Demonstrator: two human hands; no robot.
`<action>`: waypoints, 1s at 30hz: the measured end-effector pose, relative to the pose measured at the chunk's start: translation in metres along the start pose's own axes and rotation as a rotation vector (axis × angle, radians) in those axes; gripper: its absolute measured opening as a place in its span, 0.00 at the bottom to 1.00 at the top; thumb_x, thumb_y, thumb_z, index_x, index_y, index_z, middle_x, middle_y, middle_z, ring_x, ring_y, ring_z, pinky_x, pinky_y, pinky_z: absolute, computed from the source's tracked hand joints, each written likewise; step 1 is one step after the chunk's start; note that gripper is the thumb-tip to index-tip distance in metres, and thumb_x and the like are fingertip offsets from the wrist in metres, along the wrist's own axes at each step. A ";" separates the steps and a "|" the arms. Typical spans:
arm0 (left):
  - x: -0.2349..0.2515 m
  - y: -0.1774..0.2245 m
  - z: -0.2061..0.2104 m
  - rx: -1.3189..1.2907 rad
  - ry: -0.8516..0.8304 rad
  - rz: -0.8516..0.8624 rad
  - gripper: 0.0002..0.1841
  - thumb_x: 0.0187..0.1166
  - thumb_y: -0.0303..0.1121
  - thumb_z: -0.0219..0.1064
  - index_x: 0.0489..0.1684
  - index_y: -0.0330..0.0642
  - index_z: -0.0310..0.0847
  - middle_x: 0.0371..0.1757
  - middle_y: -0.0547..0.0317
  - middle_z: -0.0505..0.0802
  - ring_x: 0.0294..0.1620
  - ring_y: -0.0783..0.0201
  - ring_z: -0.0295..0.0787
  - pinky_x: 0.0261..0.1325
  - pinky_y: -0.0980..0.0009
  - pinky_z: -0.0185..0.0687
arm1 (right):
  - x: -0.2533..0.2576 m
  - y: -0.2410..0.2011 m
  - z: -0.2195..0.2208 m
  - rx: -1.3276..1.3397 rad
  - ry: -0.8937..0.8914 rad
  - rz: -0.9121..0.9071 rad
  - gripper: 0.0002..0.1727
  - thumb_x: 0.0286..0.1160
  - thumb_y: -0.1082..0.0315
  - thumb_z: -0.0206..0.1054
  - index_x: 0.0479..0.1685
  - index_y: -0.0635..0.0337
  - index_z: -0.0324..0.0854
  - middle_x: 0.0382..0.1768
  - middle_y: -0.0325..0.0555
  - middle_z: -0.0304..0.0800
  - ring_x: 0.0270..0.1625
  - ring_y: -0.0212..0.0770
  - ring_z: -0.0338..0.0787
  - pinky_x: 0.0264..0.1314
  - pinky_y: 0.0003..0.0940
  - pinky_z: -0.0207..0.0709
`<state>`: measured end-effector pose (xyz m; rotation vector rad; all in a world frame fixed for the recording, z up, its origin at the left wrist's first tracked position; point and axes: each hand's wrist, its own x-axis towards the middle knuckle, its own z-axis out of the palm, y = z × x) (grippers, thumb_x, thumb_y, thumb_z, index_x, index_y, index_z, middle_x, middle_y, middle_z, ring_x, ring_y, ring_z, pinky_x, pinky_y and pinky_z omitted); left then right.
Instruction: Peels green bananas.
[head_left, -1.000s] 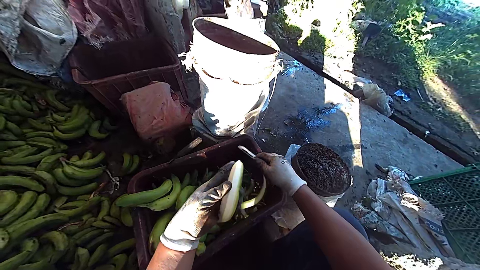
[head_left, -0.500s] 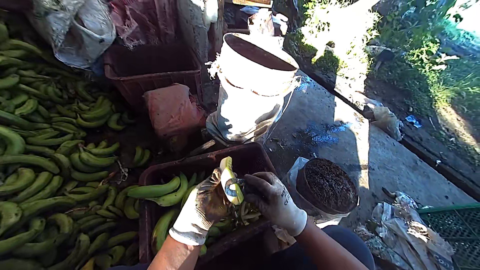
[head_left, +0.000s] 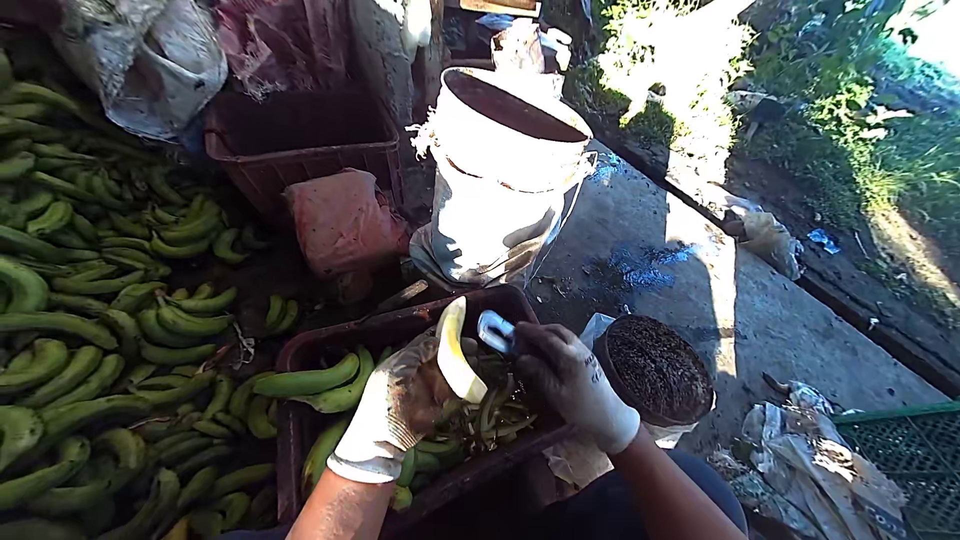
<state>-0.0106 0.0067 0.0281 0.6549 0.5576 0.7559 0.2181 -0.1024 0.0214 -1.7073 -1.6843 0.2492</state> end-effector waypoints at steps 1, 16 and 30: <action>0.001 0.001 -0.002 -0.043 0.021 -0.009 0.22 0.93 0.36 0.39 0.68 0.34 0.75 0.54 0.42 0.91 0.51 0.52 0.92 0.53 0.56 0.90 | -0.006 -0.007 0.001 -0.002 -0.026 -0.081 0.25 0.84 0.46 0.64 0.74 0.46 0.84 0.64 0.45 0.90 0.68 0.43 0.86 0.74 0.47 0.80; -0.005 -0.003 0.000 0.152 -0.268 0.004 0.22 0.88 0.32 0.49 0.78 0.37 0.73 0.52 0.44 0.92 0.44 0.59 0.92 0.46 0.66 0.90 | 0.013 0.018 0.002 -0.021 0.037 0.318 0.27 0.87 0.46 0.58 0.77 0.49 0.82 0.66 0.49 0.88 0.68 0.44 0.86 0.74 0.47 0.78; -0.010 -0.013 0.002 0.097 -0.293 -0.039 0.28 0.83 0.35 0.65 0.83 0.40 0.67 0.63 0.46 0.89 0.58 0.56 0.90 0.60 0.58 0.89 | 0.005 -0.009 0.012 0.025 -0.048 0.119 0.26 0.87 0.46 0.58 0.75 0.49 0.83 0.61 0.47 0.89 0.63 0.41 0.88 0.68 0.43 0.83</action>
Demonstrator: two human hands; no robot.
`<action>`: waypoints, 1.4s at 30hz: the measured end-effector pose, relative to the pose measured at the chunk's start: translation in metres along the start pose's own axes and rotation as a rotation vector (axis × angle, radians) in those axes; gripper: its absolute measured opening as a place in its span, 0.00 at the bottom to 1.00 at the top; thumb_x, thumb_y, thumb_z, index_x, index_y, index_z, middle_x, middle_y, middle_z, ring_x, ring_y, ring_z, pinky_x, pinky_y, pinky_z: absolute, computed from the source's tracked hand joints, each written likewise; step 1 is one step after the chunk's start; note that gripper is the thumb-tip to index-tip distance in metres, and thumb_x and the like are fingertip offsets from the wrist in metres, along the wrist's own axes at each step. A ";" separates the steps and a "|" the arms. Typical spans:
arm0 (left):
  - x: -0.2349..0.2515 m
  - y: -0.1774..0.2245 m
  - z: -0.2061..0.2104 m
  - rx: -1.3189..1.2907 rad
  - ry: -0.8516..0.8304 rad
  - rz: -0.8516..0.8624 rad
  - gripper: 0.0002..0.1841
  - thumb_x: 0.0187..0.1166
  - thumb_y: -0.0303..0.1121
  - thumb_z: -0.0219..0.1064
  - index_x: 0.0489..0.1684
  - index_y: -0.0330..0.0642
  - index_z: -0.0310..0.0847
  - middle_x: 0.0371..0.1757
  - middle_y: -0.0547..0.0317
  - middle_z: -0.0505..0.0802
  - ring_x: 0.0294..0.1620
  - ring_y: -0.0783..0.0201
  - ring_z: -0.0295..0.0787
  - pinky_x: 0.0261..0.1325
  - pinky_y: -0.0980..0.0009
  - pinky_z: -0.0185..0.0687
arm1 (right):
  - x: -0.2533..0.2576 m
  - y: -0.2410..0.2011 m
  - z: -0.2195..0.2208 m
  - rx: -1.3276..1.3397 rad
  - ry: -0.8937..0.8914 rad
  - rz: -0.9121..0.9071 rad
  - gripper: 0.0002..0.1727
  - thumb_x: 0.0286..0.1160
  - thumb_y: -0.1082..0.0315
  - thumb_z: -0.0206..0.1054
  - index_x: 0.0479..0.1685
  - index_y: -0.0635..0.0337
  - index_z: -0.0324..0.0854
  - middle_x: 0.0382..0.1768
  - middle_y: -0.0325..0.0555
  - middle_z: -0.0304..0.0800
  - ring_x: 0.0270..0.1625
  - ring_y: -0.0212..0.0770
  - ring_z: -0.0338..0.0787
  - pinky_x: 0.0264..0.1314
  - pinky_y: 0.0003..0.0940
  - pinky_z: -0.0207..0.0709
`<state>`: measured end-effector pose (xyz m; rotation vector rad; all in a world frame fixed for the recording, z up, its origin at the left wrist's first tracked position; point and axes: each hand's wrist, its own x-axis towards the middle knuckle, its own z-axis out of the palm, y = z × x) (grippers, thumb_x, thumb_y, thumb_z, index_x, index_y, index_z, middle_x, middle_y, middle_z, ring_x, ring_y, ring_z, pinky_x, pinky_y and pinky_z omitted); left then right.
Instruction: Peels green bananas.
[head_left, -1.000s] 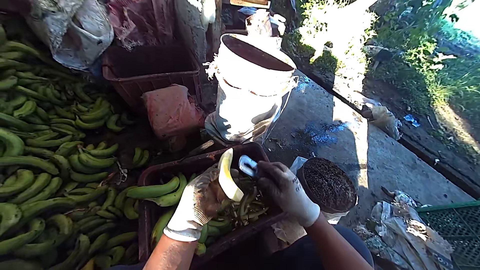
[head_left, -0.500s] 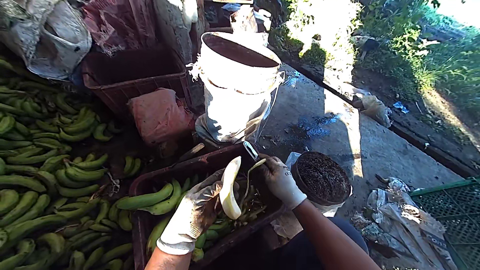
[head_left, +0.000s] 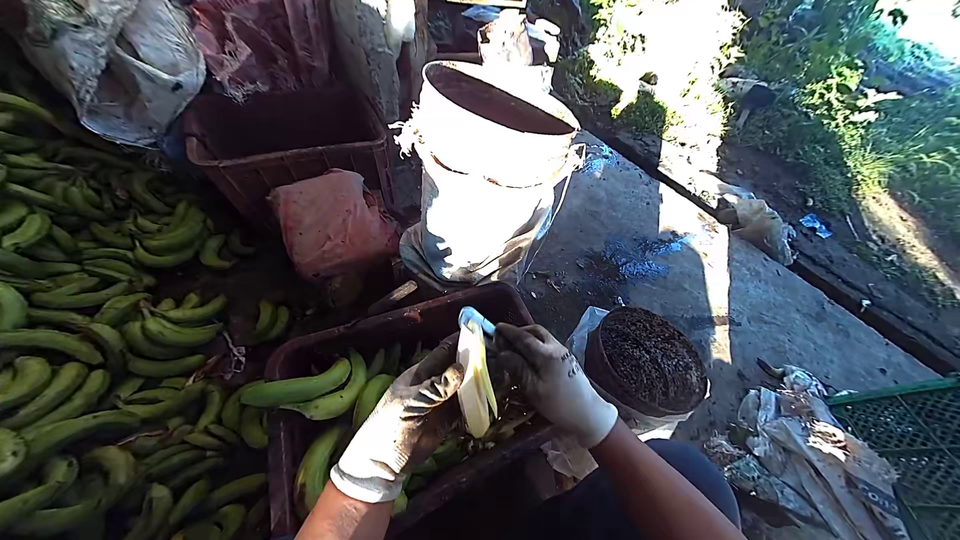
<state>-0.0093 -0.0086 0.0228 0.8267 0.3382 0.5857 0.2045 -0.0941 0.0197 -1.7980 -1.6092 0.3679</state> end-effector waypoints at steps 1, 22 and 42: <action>0.000 0.000 0.001 0.036 -0.024 -0.001 0.29 0.83 0.34 0.64 0.84 0.40 0.65 0.65 0.45 0.88 0.60 0.55 0.90 0.62 0.58 0.89 | 0.005 0.005 -0.003 0.005 -0.043 0.138 0.27 0.89 0.45 0.54 0.76 0.49 0.82 0.63 0.49 0.88 0.65 0.43 0.87 0.70 0.45 0.81; -0.021 0.078 -0.029 0.180 0.356 0.471 0.19 0.90 0.36 0.53 0.73 0.42 0.78 0.54 0.50 0.91 0.49 0.56 0.91 0.54 0.57 0.90 | 0.129 -0.089 -0.122 0.232 0.814 -0.300 0.21 0.86 0.65 0.63 0.73 0.66 0.73 0.55 0.44 0.88 0.56 0.33 0.89 0.63 0.35 0.86; -0.071 0.143 -0.083 0.169 0.696 0.568 0.16 0.88 0.41 0.61 0.66 0.45 0.82 0.48 0.55 0.92 0.45 0.58 0.92 0.49 0.60 0.91 | -0.055 -0.075 0.154 0.168 -0.778 0.008 0.22 0.63 0.63 0.76 0.61 0.52 0.88 0.59 0.39 0.91 0.56 0.33 0.89 0.62 0.38 0.85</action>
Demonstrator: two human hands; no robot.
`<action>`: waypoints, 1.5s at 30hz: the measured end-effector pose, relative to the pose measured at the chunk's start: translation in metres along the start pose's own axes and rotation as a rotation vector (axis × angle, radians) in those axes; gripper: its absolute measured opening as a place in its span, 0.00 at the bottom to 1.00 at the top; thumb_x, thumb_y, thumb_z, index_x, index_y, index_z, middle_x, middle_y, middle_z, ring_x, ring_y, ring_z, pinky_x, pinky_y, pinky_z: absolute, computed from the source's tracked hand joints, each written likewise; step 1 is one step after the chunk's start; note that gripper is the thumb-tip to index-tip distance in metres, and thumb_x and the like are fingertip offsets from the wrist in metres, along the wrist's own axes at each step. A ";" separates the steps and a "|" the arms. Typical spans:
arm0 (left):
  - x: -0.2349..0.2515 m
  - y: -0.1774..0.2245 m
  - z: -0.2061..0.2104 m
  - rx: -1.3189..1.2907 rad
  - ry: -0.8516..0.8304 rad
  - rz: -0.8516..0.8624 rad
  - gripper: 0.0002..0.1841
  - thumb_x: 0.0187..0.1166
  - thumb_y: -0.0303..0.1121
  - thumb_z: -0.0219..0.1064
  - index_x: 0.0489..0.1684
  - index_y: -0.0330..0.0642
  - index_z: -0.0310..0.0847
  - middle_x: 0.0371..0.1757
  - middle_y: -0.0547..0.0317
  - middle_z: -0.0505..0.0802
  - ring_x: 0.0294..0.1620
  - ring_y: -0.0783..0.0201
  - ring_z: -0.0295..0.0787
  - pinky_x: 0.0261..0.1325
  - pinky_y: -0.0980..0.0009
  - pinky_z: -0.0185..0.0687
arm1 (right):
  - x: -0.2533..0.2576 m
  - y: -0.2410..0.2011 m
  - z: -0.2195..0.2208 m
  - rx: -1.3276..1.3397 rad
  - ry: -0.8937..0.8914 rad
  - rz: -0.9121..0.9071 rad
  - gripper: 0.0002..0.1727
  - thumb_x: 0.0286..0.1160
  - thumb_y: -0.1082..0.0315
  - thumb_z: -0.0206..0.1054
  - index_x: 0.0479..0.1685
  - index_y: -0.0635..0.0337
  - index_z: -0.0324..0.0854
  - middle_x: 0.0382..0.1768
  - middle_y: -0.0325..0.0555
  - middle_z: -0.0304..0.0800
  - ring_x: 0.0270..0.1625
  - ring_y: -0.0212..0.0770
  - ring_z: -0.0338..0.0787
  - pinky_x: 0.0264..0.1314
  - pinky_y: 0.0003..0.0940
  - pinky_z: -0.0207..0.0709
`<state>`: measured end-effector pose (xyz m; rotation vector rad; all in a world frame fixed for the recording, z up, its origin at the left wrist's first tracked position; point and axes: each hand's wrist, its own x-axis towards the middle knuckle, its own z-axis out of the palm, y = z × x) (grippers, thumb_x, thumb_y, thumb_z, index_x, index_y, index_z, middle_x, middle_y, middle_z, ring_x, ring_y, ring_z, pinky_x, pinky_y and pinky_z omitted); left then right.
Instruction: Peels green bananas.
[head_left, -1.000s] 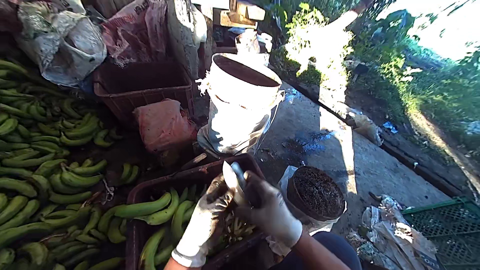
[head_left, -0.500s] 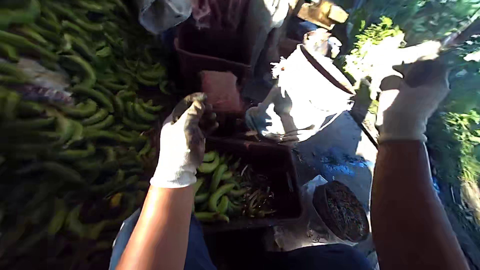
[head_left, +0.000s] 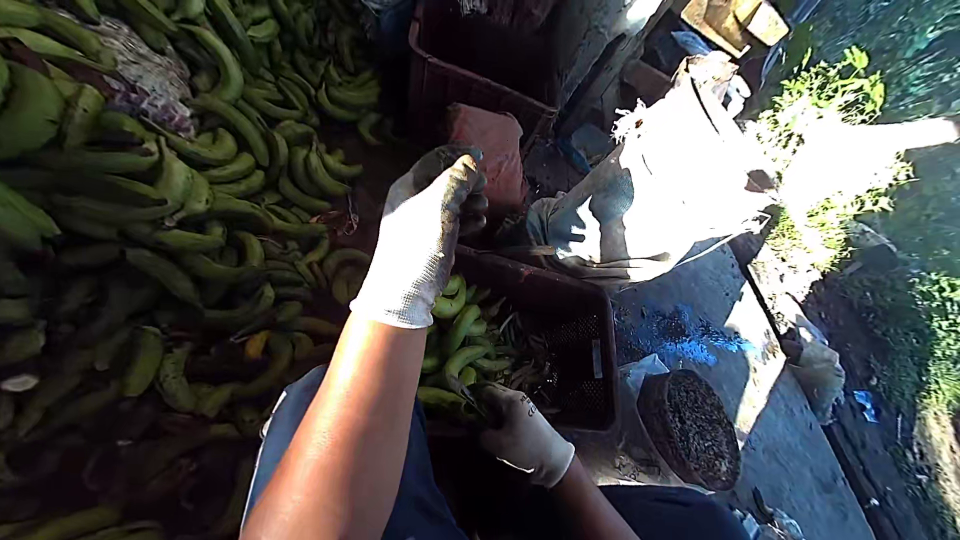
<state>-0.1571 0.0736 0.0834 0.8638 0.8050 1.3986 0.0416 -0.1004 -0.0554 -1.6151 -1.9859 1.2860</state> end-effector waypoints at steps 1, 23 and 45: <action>-0.001 -0.002 0.003 0.014 -0.001 -0.011 0.16 0.88 0.41 0.61 0.66 0.45 0.82 0.48 0.55 0.92 0.45 0.58 0.92 0.49 0.60 0.91 | -0.005 0.001 -0.002 0.013 0.016 -0.005 0.23 0.64 0.63 0.76 0.63 0.51 0.87 0.61 0.38 0.90 0.59 0.31 0.89 0.65 0.37 0.84; -0.059 -0.126 0.083 0.253 -0.332 -0.402 0.27 0.91 0.55 0.48 0.82 0.52 0.69 0.62 0.52 0.89 0.51 0.55 0.92 0.49 0.56 0.91 | -0.087 0.041 -0.181 0.635 0.941 -0.125 0.15 0.79 0.66 0.69 0.59 0.62 0.86 0.47 0.56 0.94 0.38 0.47 0.92 0.39 0.44 0.89; -0.083 -0.158 0.115 0.359 -0.364 0.230 0.29 0.76 0.29 0.71 0.74 0.23 0.68 0.59 0.49 0.91 0.55 0.62 0.91 0.58 0.69 0.90 | -0.063 0.041 -0.136 0.159 0.510 0.254 0.24 0.87 0.47 0.56 0.69 0.52 0.80 0.48 0.42 0.91 0.49 0.36 0.91 0.58 0.41 0.85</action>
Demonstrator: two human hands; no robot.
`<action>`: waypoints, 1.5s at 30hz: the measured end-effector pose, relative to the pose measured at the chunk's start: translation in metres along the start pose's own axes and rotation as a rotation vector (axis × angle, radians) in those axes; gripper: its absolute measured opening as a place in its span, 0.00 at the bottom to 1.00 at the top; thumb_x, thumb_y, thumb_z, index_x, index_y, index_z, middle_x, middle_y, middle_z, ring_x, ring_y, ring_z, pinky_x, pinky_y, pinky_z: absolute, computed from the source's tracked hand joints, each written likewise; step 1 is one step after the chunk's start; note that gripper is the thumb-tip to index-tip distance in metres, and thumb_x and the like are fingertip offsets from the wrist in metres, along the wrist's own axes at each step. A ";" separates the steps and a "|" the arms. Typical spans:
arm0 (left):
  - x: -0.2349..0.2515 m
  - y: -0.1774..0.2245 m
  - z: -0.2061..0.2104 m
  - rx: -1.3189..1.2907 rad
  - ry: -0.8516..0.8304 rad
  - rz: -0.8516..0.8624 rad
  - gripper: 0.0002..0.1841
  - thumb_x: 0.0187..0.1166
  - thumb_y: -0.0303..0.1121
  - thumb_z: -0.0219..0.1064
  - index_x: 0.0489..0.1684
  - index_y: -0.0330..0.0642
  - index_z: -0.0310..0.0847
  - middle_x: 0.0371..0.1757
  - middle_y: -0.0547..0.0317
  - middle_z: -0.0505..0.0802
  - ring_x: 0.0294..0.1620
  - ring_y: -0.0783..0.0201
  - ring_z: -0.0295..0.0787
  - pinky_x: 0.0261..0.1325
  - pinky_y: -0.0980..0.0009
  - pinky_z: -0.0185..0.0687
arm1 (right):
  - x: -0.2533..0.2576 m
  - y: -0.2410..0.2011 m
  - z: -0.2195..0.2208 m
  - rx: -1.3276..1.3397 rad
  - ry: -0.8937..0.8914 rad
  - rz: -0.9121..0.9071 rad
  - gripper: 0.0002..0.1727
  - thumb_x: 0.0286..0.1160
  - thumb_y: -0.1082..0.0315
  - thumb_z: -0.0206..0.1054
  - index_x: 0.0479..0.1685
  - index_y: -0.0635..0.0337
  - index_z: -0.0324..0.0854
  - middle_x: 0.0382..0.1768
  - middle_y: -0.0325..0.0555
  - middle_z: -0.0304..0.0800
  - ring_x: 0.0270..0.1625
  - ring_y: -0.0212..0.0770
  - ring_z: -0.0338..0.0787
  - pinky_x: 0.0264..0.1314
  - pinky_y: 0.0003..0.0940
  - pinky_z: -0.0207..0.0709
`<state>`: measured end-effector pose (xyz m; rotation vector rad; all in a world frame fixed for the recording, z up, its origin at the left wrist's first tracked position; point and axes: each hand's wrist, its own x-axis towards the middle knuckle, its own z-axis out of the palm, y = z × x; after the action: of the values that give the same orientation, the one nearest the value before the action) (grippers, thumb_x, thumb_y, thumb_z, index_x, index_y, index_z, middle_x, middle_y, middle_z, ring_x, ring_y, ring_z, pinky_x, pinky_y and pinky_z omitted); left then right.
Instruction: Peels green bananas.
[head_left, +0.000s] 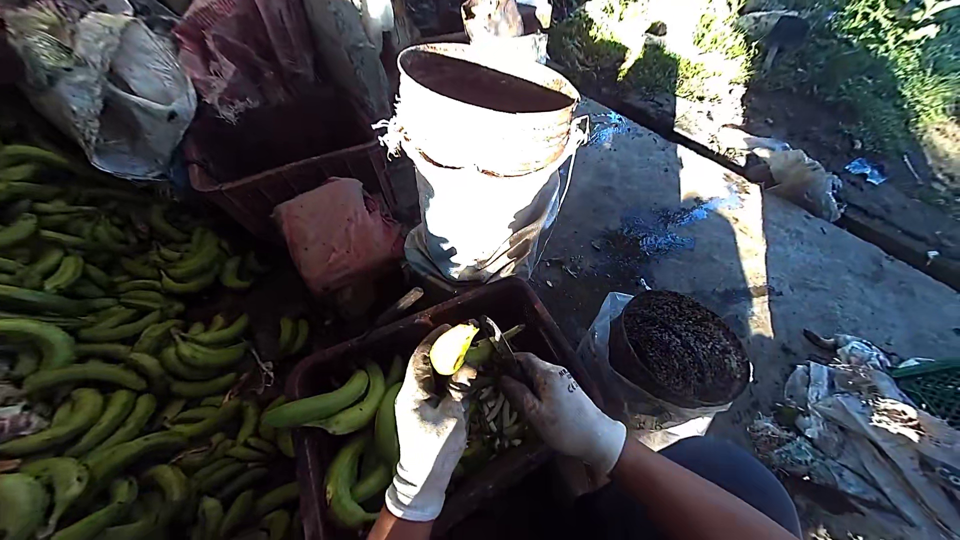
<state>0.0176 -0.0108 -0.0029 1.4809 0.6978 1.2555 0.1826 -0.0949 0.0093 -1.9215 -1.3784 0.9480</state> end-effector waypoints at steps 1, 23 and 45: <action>0.000 0.002 -0.002 -0.065 0.011 0.022 0.29 0.77 0.31 0.71 0.73 0.23 0.67 0.57 0.48 0.91 0.54 0.60 0.91 0.56 0.66 0.91 | 0.006 0.010 0.001 -0.037 -0.061 0.066 0.24 0.87 0.46 0.55 0.69 0.52 0.81 0.49 0.45 0.92 0.51 0.41 0.91 0.59 0.48 0.84; 0.003 0.025 -0.012 -0.134 -0.031 -0.429 0.22 0.95 0.42 0.43 0.61 0.40 0.83 0.44 0.58 0.92 0.43 0.68 0.90 0.48 0.69 0.90 | 0.012 0.007 -0.011 -0.329 0.539 -0.398 0.22 0.84 0.48 0.63 0.64 0.51 0.88 0.52 0.47 0.94 0.57 0.46 0.92 0.62 0.50 0.86; -0.006 0.021 -0.011 -0.330 -0.339 -0.660 0.27 0.86 0.56 0.58 0.70 0.44 0.78 0.40 0.53 0.91 0.32 0.64 0.89 0.34 0.68 0.90 | 0.021 0.008 -0.042 -0.082 0.673 -0.223 0.24 0.82 0.44 0.65 0.68 0.44 0.86 0.59 0.45 0.89 0.61 0.45 0.89 0.63 0.54 0.84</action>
<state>0.0017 -0.0185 0.0138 1.0270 0.6374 0.5609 0.2257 -0.0796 0.0225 -1.8467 -1.1874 0.1067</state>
